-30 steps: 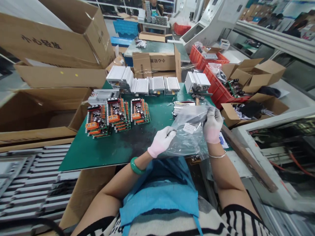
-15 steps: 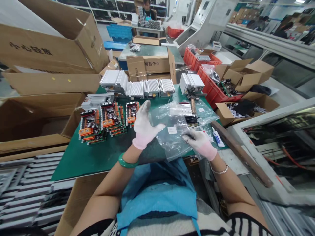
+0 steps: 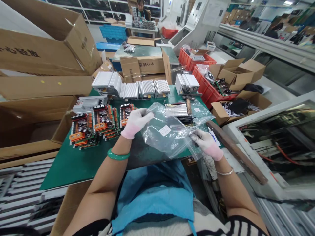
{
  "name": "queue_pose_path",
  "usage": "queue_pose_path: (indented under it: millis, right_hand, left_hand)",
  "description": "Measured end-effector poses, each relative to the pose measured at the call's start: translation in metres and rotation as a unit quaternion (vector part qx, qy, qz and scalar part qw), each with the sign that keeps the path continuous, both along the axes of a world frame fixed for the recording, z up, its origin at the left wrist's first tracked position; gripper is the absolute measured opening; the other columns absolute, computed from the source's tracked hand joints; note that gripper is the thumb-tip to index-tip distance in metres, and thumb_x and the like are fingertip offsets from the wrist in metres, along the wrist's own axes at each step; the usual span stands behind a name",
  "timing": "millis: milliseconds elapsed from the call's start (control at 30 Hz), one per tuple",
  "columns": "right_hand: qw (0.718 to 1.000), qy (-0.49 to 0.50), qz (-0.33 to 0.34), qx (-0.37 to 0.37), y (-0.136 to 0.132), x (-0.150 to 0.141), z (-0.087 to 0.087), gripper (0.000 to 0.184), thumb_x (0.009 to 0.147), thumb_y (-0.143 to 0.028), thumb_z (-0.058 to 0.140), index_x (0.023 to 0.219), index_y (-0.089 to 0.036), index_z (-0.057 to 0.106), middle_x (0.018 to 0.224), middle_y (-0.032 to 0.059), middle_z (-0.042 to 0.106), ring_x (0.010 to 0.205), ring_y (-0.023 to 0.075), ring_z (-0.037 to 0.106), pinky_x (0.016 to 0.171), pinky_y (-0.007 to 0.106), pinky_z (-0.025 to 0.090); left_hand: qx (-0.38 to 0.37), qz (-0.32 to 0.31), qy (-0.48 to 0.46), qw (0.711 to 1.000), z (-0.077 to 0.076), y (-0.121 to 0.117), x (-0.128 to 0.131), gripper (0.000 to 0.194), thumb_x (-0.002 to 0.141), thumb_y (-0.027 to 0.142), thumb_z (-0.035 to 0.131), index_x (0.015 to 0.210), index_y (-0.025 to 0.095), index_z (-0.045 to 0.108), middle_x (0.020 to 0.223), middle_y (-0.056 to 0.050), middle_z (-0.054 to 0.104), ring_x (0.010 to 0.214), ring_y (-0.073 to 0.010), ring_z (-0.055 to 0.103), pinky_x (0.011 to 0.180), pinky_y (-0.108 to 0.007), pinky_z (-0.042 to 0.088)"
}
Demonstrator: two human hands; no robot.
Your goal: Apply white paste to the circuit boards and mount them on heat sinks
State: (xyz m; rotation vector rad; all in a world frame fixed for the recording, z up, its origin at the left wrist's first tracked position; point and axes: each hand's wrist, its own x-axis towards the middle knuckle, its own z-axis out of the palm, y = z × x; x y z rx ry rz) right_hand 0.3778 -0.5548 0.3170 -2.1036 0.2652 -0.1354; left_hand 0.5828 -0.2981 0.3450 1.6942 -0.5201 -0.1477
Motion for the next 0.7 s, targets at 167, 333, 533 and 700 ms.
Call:
queue_pose_path:
  millis: [167,333,533,700]
  right_hand:
    - [0.977,-0.077,-0.13,0.152,-0.01,0.014,-0.003,0.048,0.078,-0.063,0.062,0.094,-0.017,0.062,0.055,-0.0043,0.056,0.045,0.0118,0.05,0.044,0.024,0.041]
    - [0.984,-0.067,-0.127,0.107,-0.009,0.031,-0.006,0.043,0.082,-0.054,0.06,0.102,-0.017,0.064,0.061,-0.0024,0.062,0.051,0.0121,0.056,0.052,0.025,0.047]
    - [0.998,-0.049,0.044,-0.001,0.003,0.041,-0.007,0.03,0.088,-0.043,0.055,0.103,-0.019,0.067,0.071,-0.001,0.067,0.061,0.0128,0.06,0.061,0.026,0.049]
    - [0.992,-0.004,-0.079,-0.103,-0.043,0.093,-0.005,0.041,0.095,-0.047,0.042,0.113,-0.019,0.065,0.099,0.0058,0.072,0.087,0.0177,0.067,0.08,0.03,0.051]
  left_hand:
    - [-0.256,-0.103,0.193,0.942,-0.008,-0.016,-0.015,0.084,0.059,0.094,0.053,0.102,0.023,0.066,0.1,-0.01,0.069,0.09,-0.0236,0.067,0.072,-0.035,0.056]
    - [-0.203,-0.138,0.256,0.935,-0.034,-0.045,-0.044,0.079,0.052,0.08,0.075,0.102,0.019,0.063,0.1,-0.011,0.069,0.094,-0.0265,0.068,0.074,-0.037,0.058]
    - [-0.203,0.087,0.158,0.962,-0.046,-0.054,-0.027,0.047,0.067,0.059,0.075,0.079,0.02,0.053,0.056,0.008,0.05,0.04,-0.0055,0.043,0.038,-0.018,0.036]
    - [-0.205,0.145,0.08,0.965,-0.03,-0.041,-0.012,0.043,0.072,0.059,0.071,0.081,0.021,0.054,0.054,0.008,0.052,0.034,-0.0043,0.034,0.031,-0.019,0.025]
